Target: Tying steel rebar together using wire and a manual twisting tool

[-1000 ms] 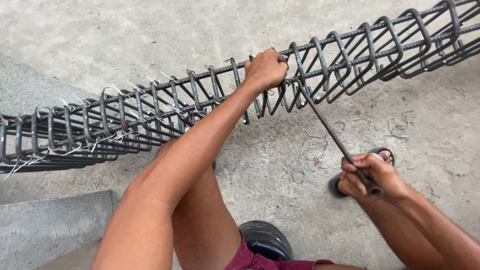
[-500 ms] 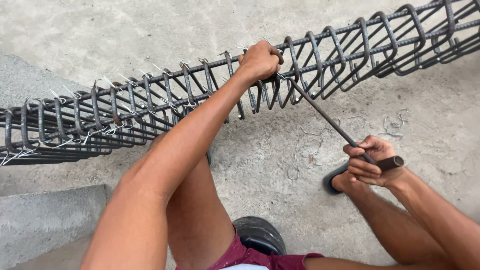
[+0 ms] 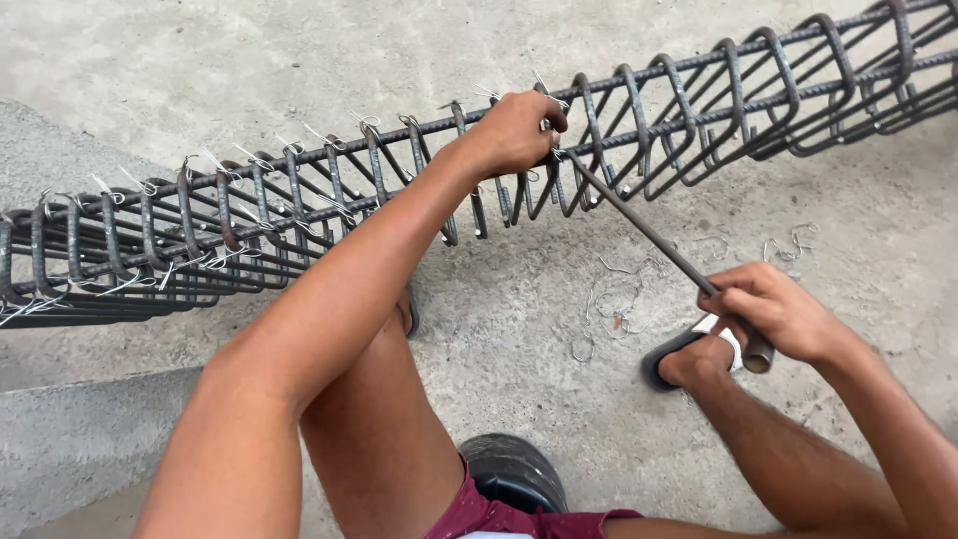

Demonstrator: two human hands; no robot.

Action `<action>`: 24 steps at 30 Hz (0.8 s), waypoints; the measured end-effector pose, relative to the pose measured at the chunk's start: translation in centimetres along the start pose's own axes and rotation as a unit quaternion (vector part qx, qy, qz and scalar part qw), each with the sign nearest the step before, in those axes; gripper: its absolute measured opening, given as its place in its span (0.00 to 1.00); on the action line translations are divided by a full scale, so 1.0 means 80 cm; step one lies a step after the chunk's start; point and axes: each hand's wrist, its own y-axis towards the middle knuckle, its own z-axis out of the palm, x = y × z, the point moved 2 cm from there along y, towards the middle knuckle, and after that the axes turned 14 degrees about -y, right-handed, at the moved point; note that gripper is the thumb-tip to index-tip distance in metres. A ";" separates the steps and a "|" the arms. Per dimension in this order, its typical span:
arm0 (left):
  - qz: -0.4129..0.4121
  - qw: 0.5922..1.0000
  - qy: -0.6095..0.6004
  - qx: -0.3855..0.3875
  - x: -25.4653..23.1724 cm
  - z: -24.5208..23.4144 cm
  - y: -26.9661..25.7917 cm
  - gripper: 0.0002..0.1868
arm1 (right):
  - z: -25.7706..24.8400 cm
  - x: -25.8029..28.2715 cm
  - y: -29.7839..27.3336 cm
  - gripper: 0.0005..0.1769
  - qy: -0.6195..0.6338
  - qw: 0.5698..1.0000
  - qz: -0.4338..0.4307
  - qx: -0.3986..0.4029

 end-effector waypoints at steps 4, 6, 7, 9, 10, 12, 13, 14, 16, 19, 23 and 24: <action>0.044 0.998 0.020 0.045 -0.012 -0.014 -0.011 0.18 | -0.023 0.007 -0.011 0.17 0.005 0.996 0.088 0.000; 0.070 0.997 0.032 0.032 -0.014 -0.017 -0.015 0.18 | -0.032 0.005 -0.010 0.17 -0.010 0.996 0.091 -0.004; 0.091 0.995 0.042 0.020 -0.013 -0.017 -0.020 0.19 | -0.034 0.003 -0.011 0.17 -0.025 0.995 0.094 -0.002; 0.109 0.993 0.040 0.001 -0.011 -0.021 -0.020 0.16 | -0.036 -0.004 -0.007 0.18 -0.004 0.998 0.067 -0.002; 0.128 0.991 0.039 -0.017 -0.011 -0.024 -0.020 0.14 | -0.039 -0.007 -0.003 0.20 0.018 0.999 0.040 -0.003; 0.118 0.992 0.044 -0.028 -0.018 -0.033 -0.027 0.16 | -0.047 -0.007 0.001 0.20 0.019 0.999 0.047 -0.003; 0.109 0.992 0.048 -0.039 -0.020 -0.038 -0.030 0.18 | -0.052 -0.007 0.004 0.19 0.021 0.998 0.055 -0.004; 0.107 0.992 0.048 -0.041 -0.014 -0.036 -0.029 0.18 | -0.053 -0.009 0.007 0.19 0.020 0.998 0.053 -0.002; 0.098 0.990 0.055 -0.083 -0.004 -0.036 -0.027 0.08 | -0.057 -0.011 0.015 0.20 0.113 0.993 0.003 -0.026; -0.047 0.996 0.070 -0.020 -0.021 -0.026 -0.047 0.12 | -0.049 0.022 0.037 0.17 0.144 0.988 -0.043 -0.031; -0.191 0.970 -0.015 0.153 -0.071 -0.005 -0.101 0.24 | -0.036 0.044 0.066 0.20 0.128 0.990 -0.018 -0.049; -0.216 0.958 -0.050 0.184 -0.067 0.005 -0.103 0.25 | -0.034 0.055 0.069 0.20 0.118 0.992 -0.014 -0.048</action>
